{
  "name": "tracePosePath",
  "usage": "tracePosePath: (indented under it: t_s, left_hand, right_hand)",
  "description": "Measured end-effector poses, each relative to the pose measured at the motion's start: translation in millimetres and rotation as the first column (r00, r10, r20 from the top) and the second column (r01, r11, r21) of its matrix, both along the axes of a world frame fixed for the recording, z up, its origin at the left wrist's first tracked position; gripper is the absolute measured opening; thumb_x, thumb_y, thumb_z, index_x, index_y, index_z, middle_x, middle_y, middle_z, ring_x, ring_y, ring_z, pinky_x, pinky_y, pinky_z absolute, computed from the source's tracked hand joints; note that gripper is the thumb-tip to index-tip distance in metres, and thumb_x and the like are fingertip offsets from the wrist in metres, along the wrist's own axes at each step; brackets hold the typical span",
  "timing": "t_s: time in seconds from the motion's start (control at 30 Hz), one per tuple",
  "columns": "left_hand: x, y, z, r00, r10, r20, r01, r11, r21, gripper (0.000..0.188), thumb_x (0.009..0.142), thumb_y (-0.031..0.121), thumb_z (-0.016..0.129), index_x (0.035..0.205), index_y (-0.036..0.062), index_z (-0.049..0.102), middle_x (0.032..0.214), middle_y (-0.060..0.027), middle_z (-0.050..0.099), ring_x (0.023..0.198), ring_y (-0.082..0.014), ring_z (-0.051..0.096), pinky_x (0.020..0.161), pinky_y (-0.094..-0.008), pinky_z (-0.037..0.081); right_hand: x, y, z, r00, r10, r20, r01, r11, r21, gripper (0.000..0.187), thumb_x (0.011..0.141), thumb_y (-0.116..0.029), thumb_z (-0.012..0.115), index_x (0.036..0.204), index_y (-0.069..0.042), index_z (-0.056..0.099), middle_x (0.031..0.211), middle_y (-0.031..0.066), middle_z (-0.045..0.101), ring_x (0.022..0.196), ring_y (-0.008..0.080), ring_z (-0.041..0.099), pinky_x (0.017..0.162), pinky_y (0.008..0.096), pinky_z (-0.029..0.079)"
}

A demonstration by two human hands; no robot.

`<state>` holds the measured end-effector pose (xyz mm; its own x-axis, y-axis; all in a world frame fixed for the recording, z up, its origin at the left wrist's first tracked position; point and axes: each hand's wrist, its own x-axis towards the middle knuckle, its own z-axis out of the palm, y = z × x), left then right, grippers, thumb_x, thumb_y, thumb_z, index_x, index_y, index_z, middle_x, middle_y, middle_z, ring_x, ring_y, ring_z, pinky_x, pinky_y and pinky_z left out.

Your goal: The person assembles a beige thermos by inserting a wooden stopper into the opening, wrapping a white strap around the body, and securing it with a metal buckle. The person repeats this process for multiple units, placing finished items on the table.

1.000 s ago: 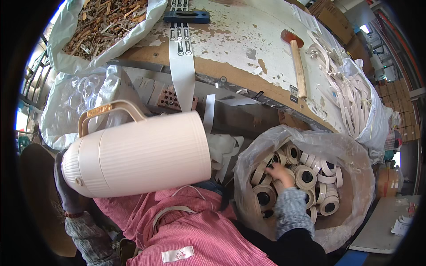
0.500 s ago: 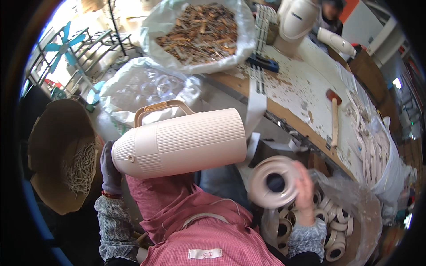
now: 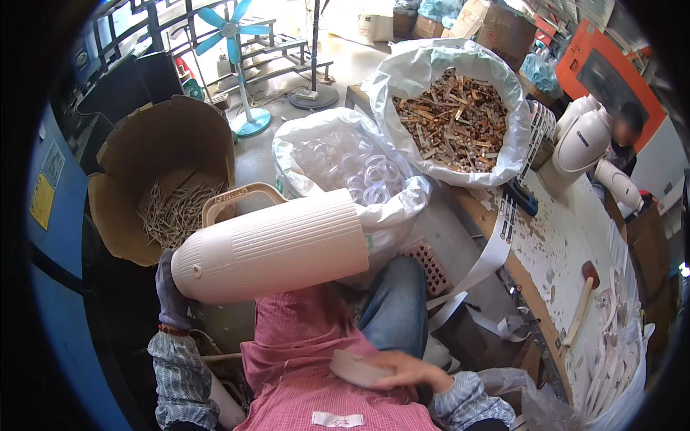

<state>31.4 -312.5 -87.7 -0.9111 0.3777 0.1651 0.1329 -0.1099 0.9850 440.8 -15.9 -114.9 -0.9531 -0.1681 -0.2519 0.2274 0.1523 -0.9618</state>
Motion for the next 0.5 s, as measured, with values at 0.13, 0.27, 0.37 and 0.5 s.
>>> tracePosePath:
  t_s: [0.13,0.27,0.37,0.5]
  left_hand:
    - [15,10,-15,0.976,-0.132,0.176,0.100,0.978,0.182,0.032,0.102,0.029,0.041,0.103,0.0025,0.060,0.093,-0.0060,0.065,0.084,-0.0153,0.061,0.078,-0.0305,0.050]
    - [46,57,-29,0.949,-0.087,0.302,0.018,0.974,0.226,0.029,0.101,0.024,0.040,0.084,0.0073,0.057,0.077,0.0010,0.055,0.070,-0.0087,0.050,0.071,-0.0265,0.044]
    - [47,71,-42,0.888,-0.069,0.454,-0.030,0.978,0.208,0.023,0.098,0.022,0.045,0.093,0.0059,0.059,0.083,-0.0010,0.060,0.076,-0.0102,0.056,0.072,-0.0273,0.047]
    - [33,64,-60,0.912,-0.368,0.181,0.390,0.915,-0.105,0.020,0.097,0.020,0.047,0.101,0.0048,0.059,0.091,-0.0033,0.063,0.084,-0.0118,0.060,0.076,-0.0288,0.049]
  right_hand:
    - [-24,60,-15,0.639,-0.768,-0.025,0.666,0.570,-0.481,0.049,0.087,-0.032,0.067,0.121,0.002,0.058,0.111,0.0059,0.065,0.096,0.0132,0.062,0.083,0.0286,0.052]
    - [-74,67,54,0.253,-0.808,-0.532,0.887,0.413,-0.206,0.041,0.084,-0.017,0.061,0.120,0.003,0.058,0.105,0.0117,0.064,0.087,0.0172,0.061,0.077,0.0318,0.050]
    - [-78,66,87,0.214,-0.447,-0.868,0.919,0.394,0.023,0.041,0.079,-0.014,0.066,0.115,0.004,0.061,0.107,0.0186,0.063,0.086,0.0264,0.062,0.077,0.0359,0.049]
    - [-70,52,108,0.201,-0.301,-0.932,0.915,0.397,0.069,0.041,0.073,-0.014,0.071,0.110,0.004,0.064,0.107,0.0219,0.063,0.083,0.0340,0.061,0.075,0.0388,0.050]
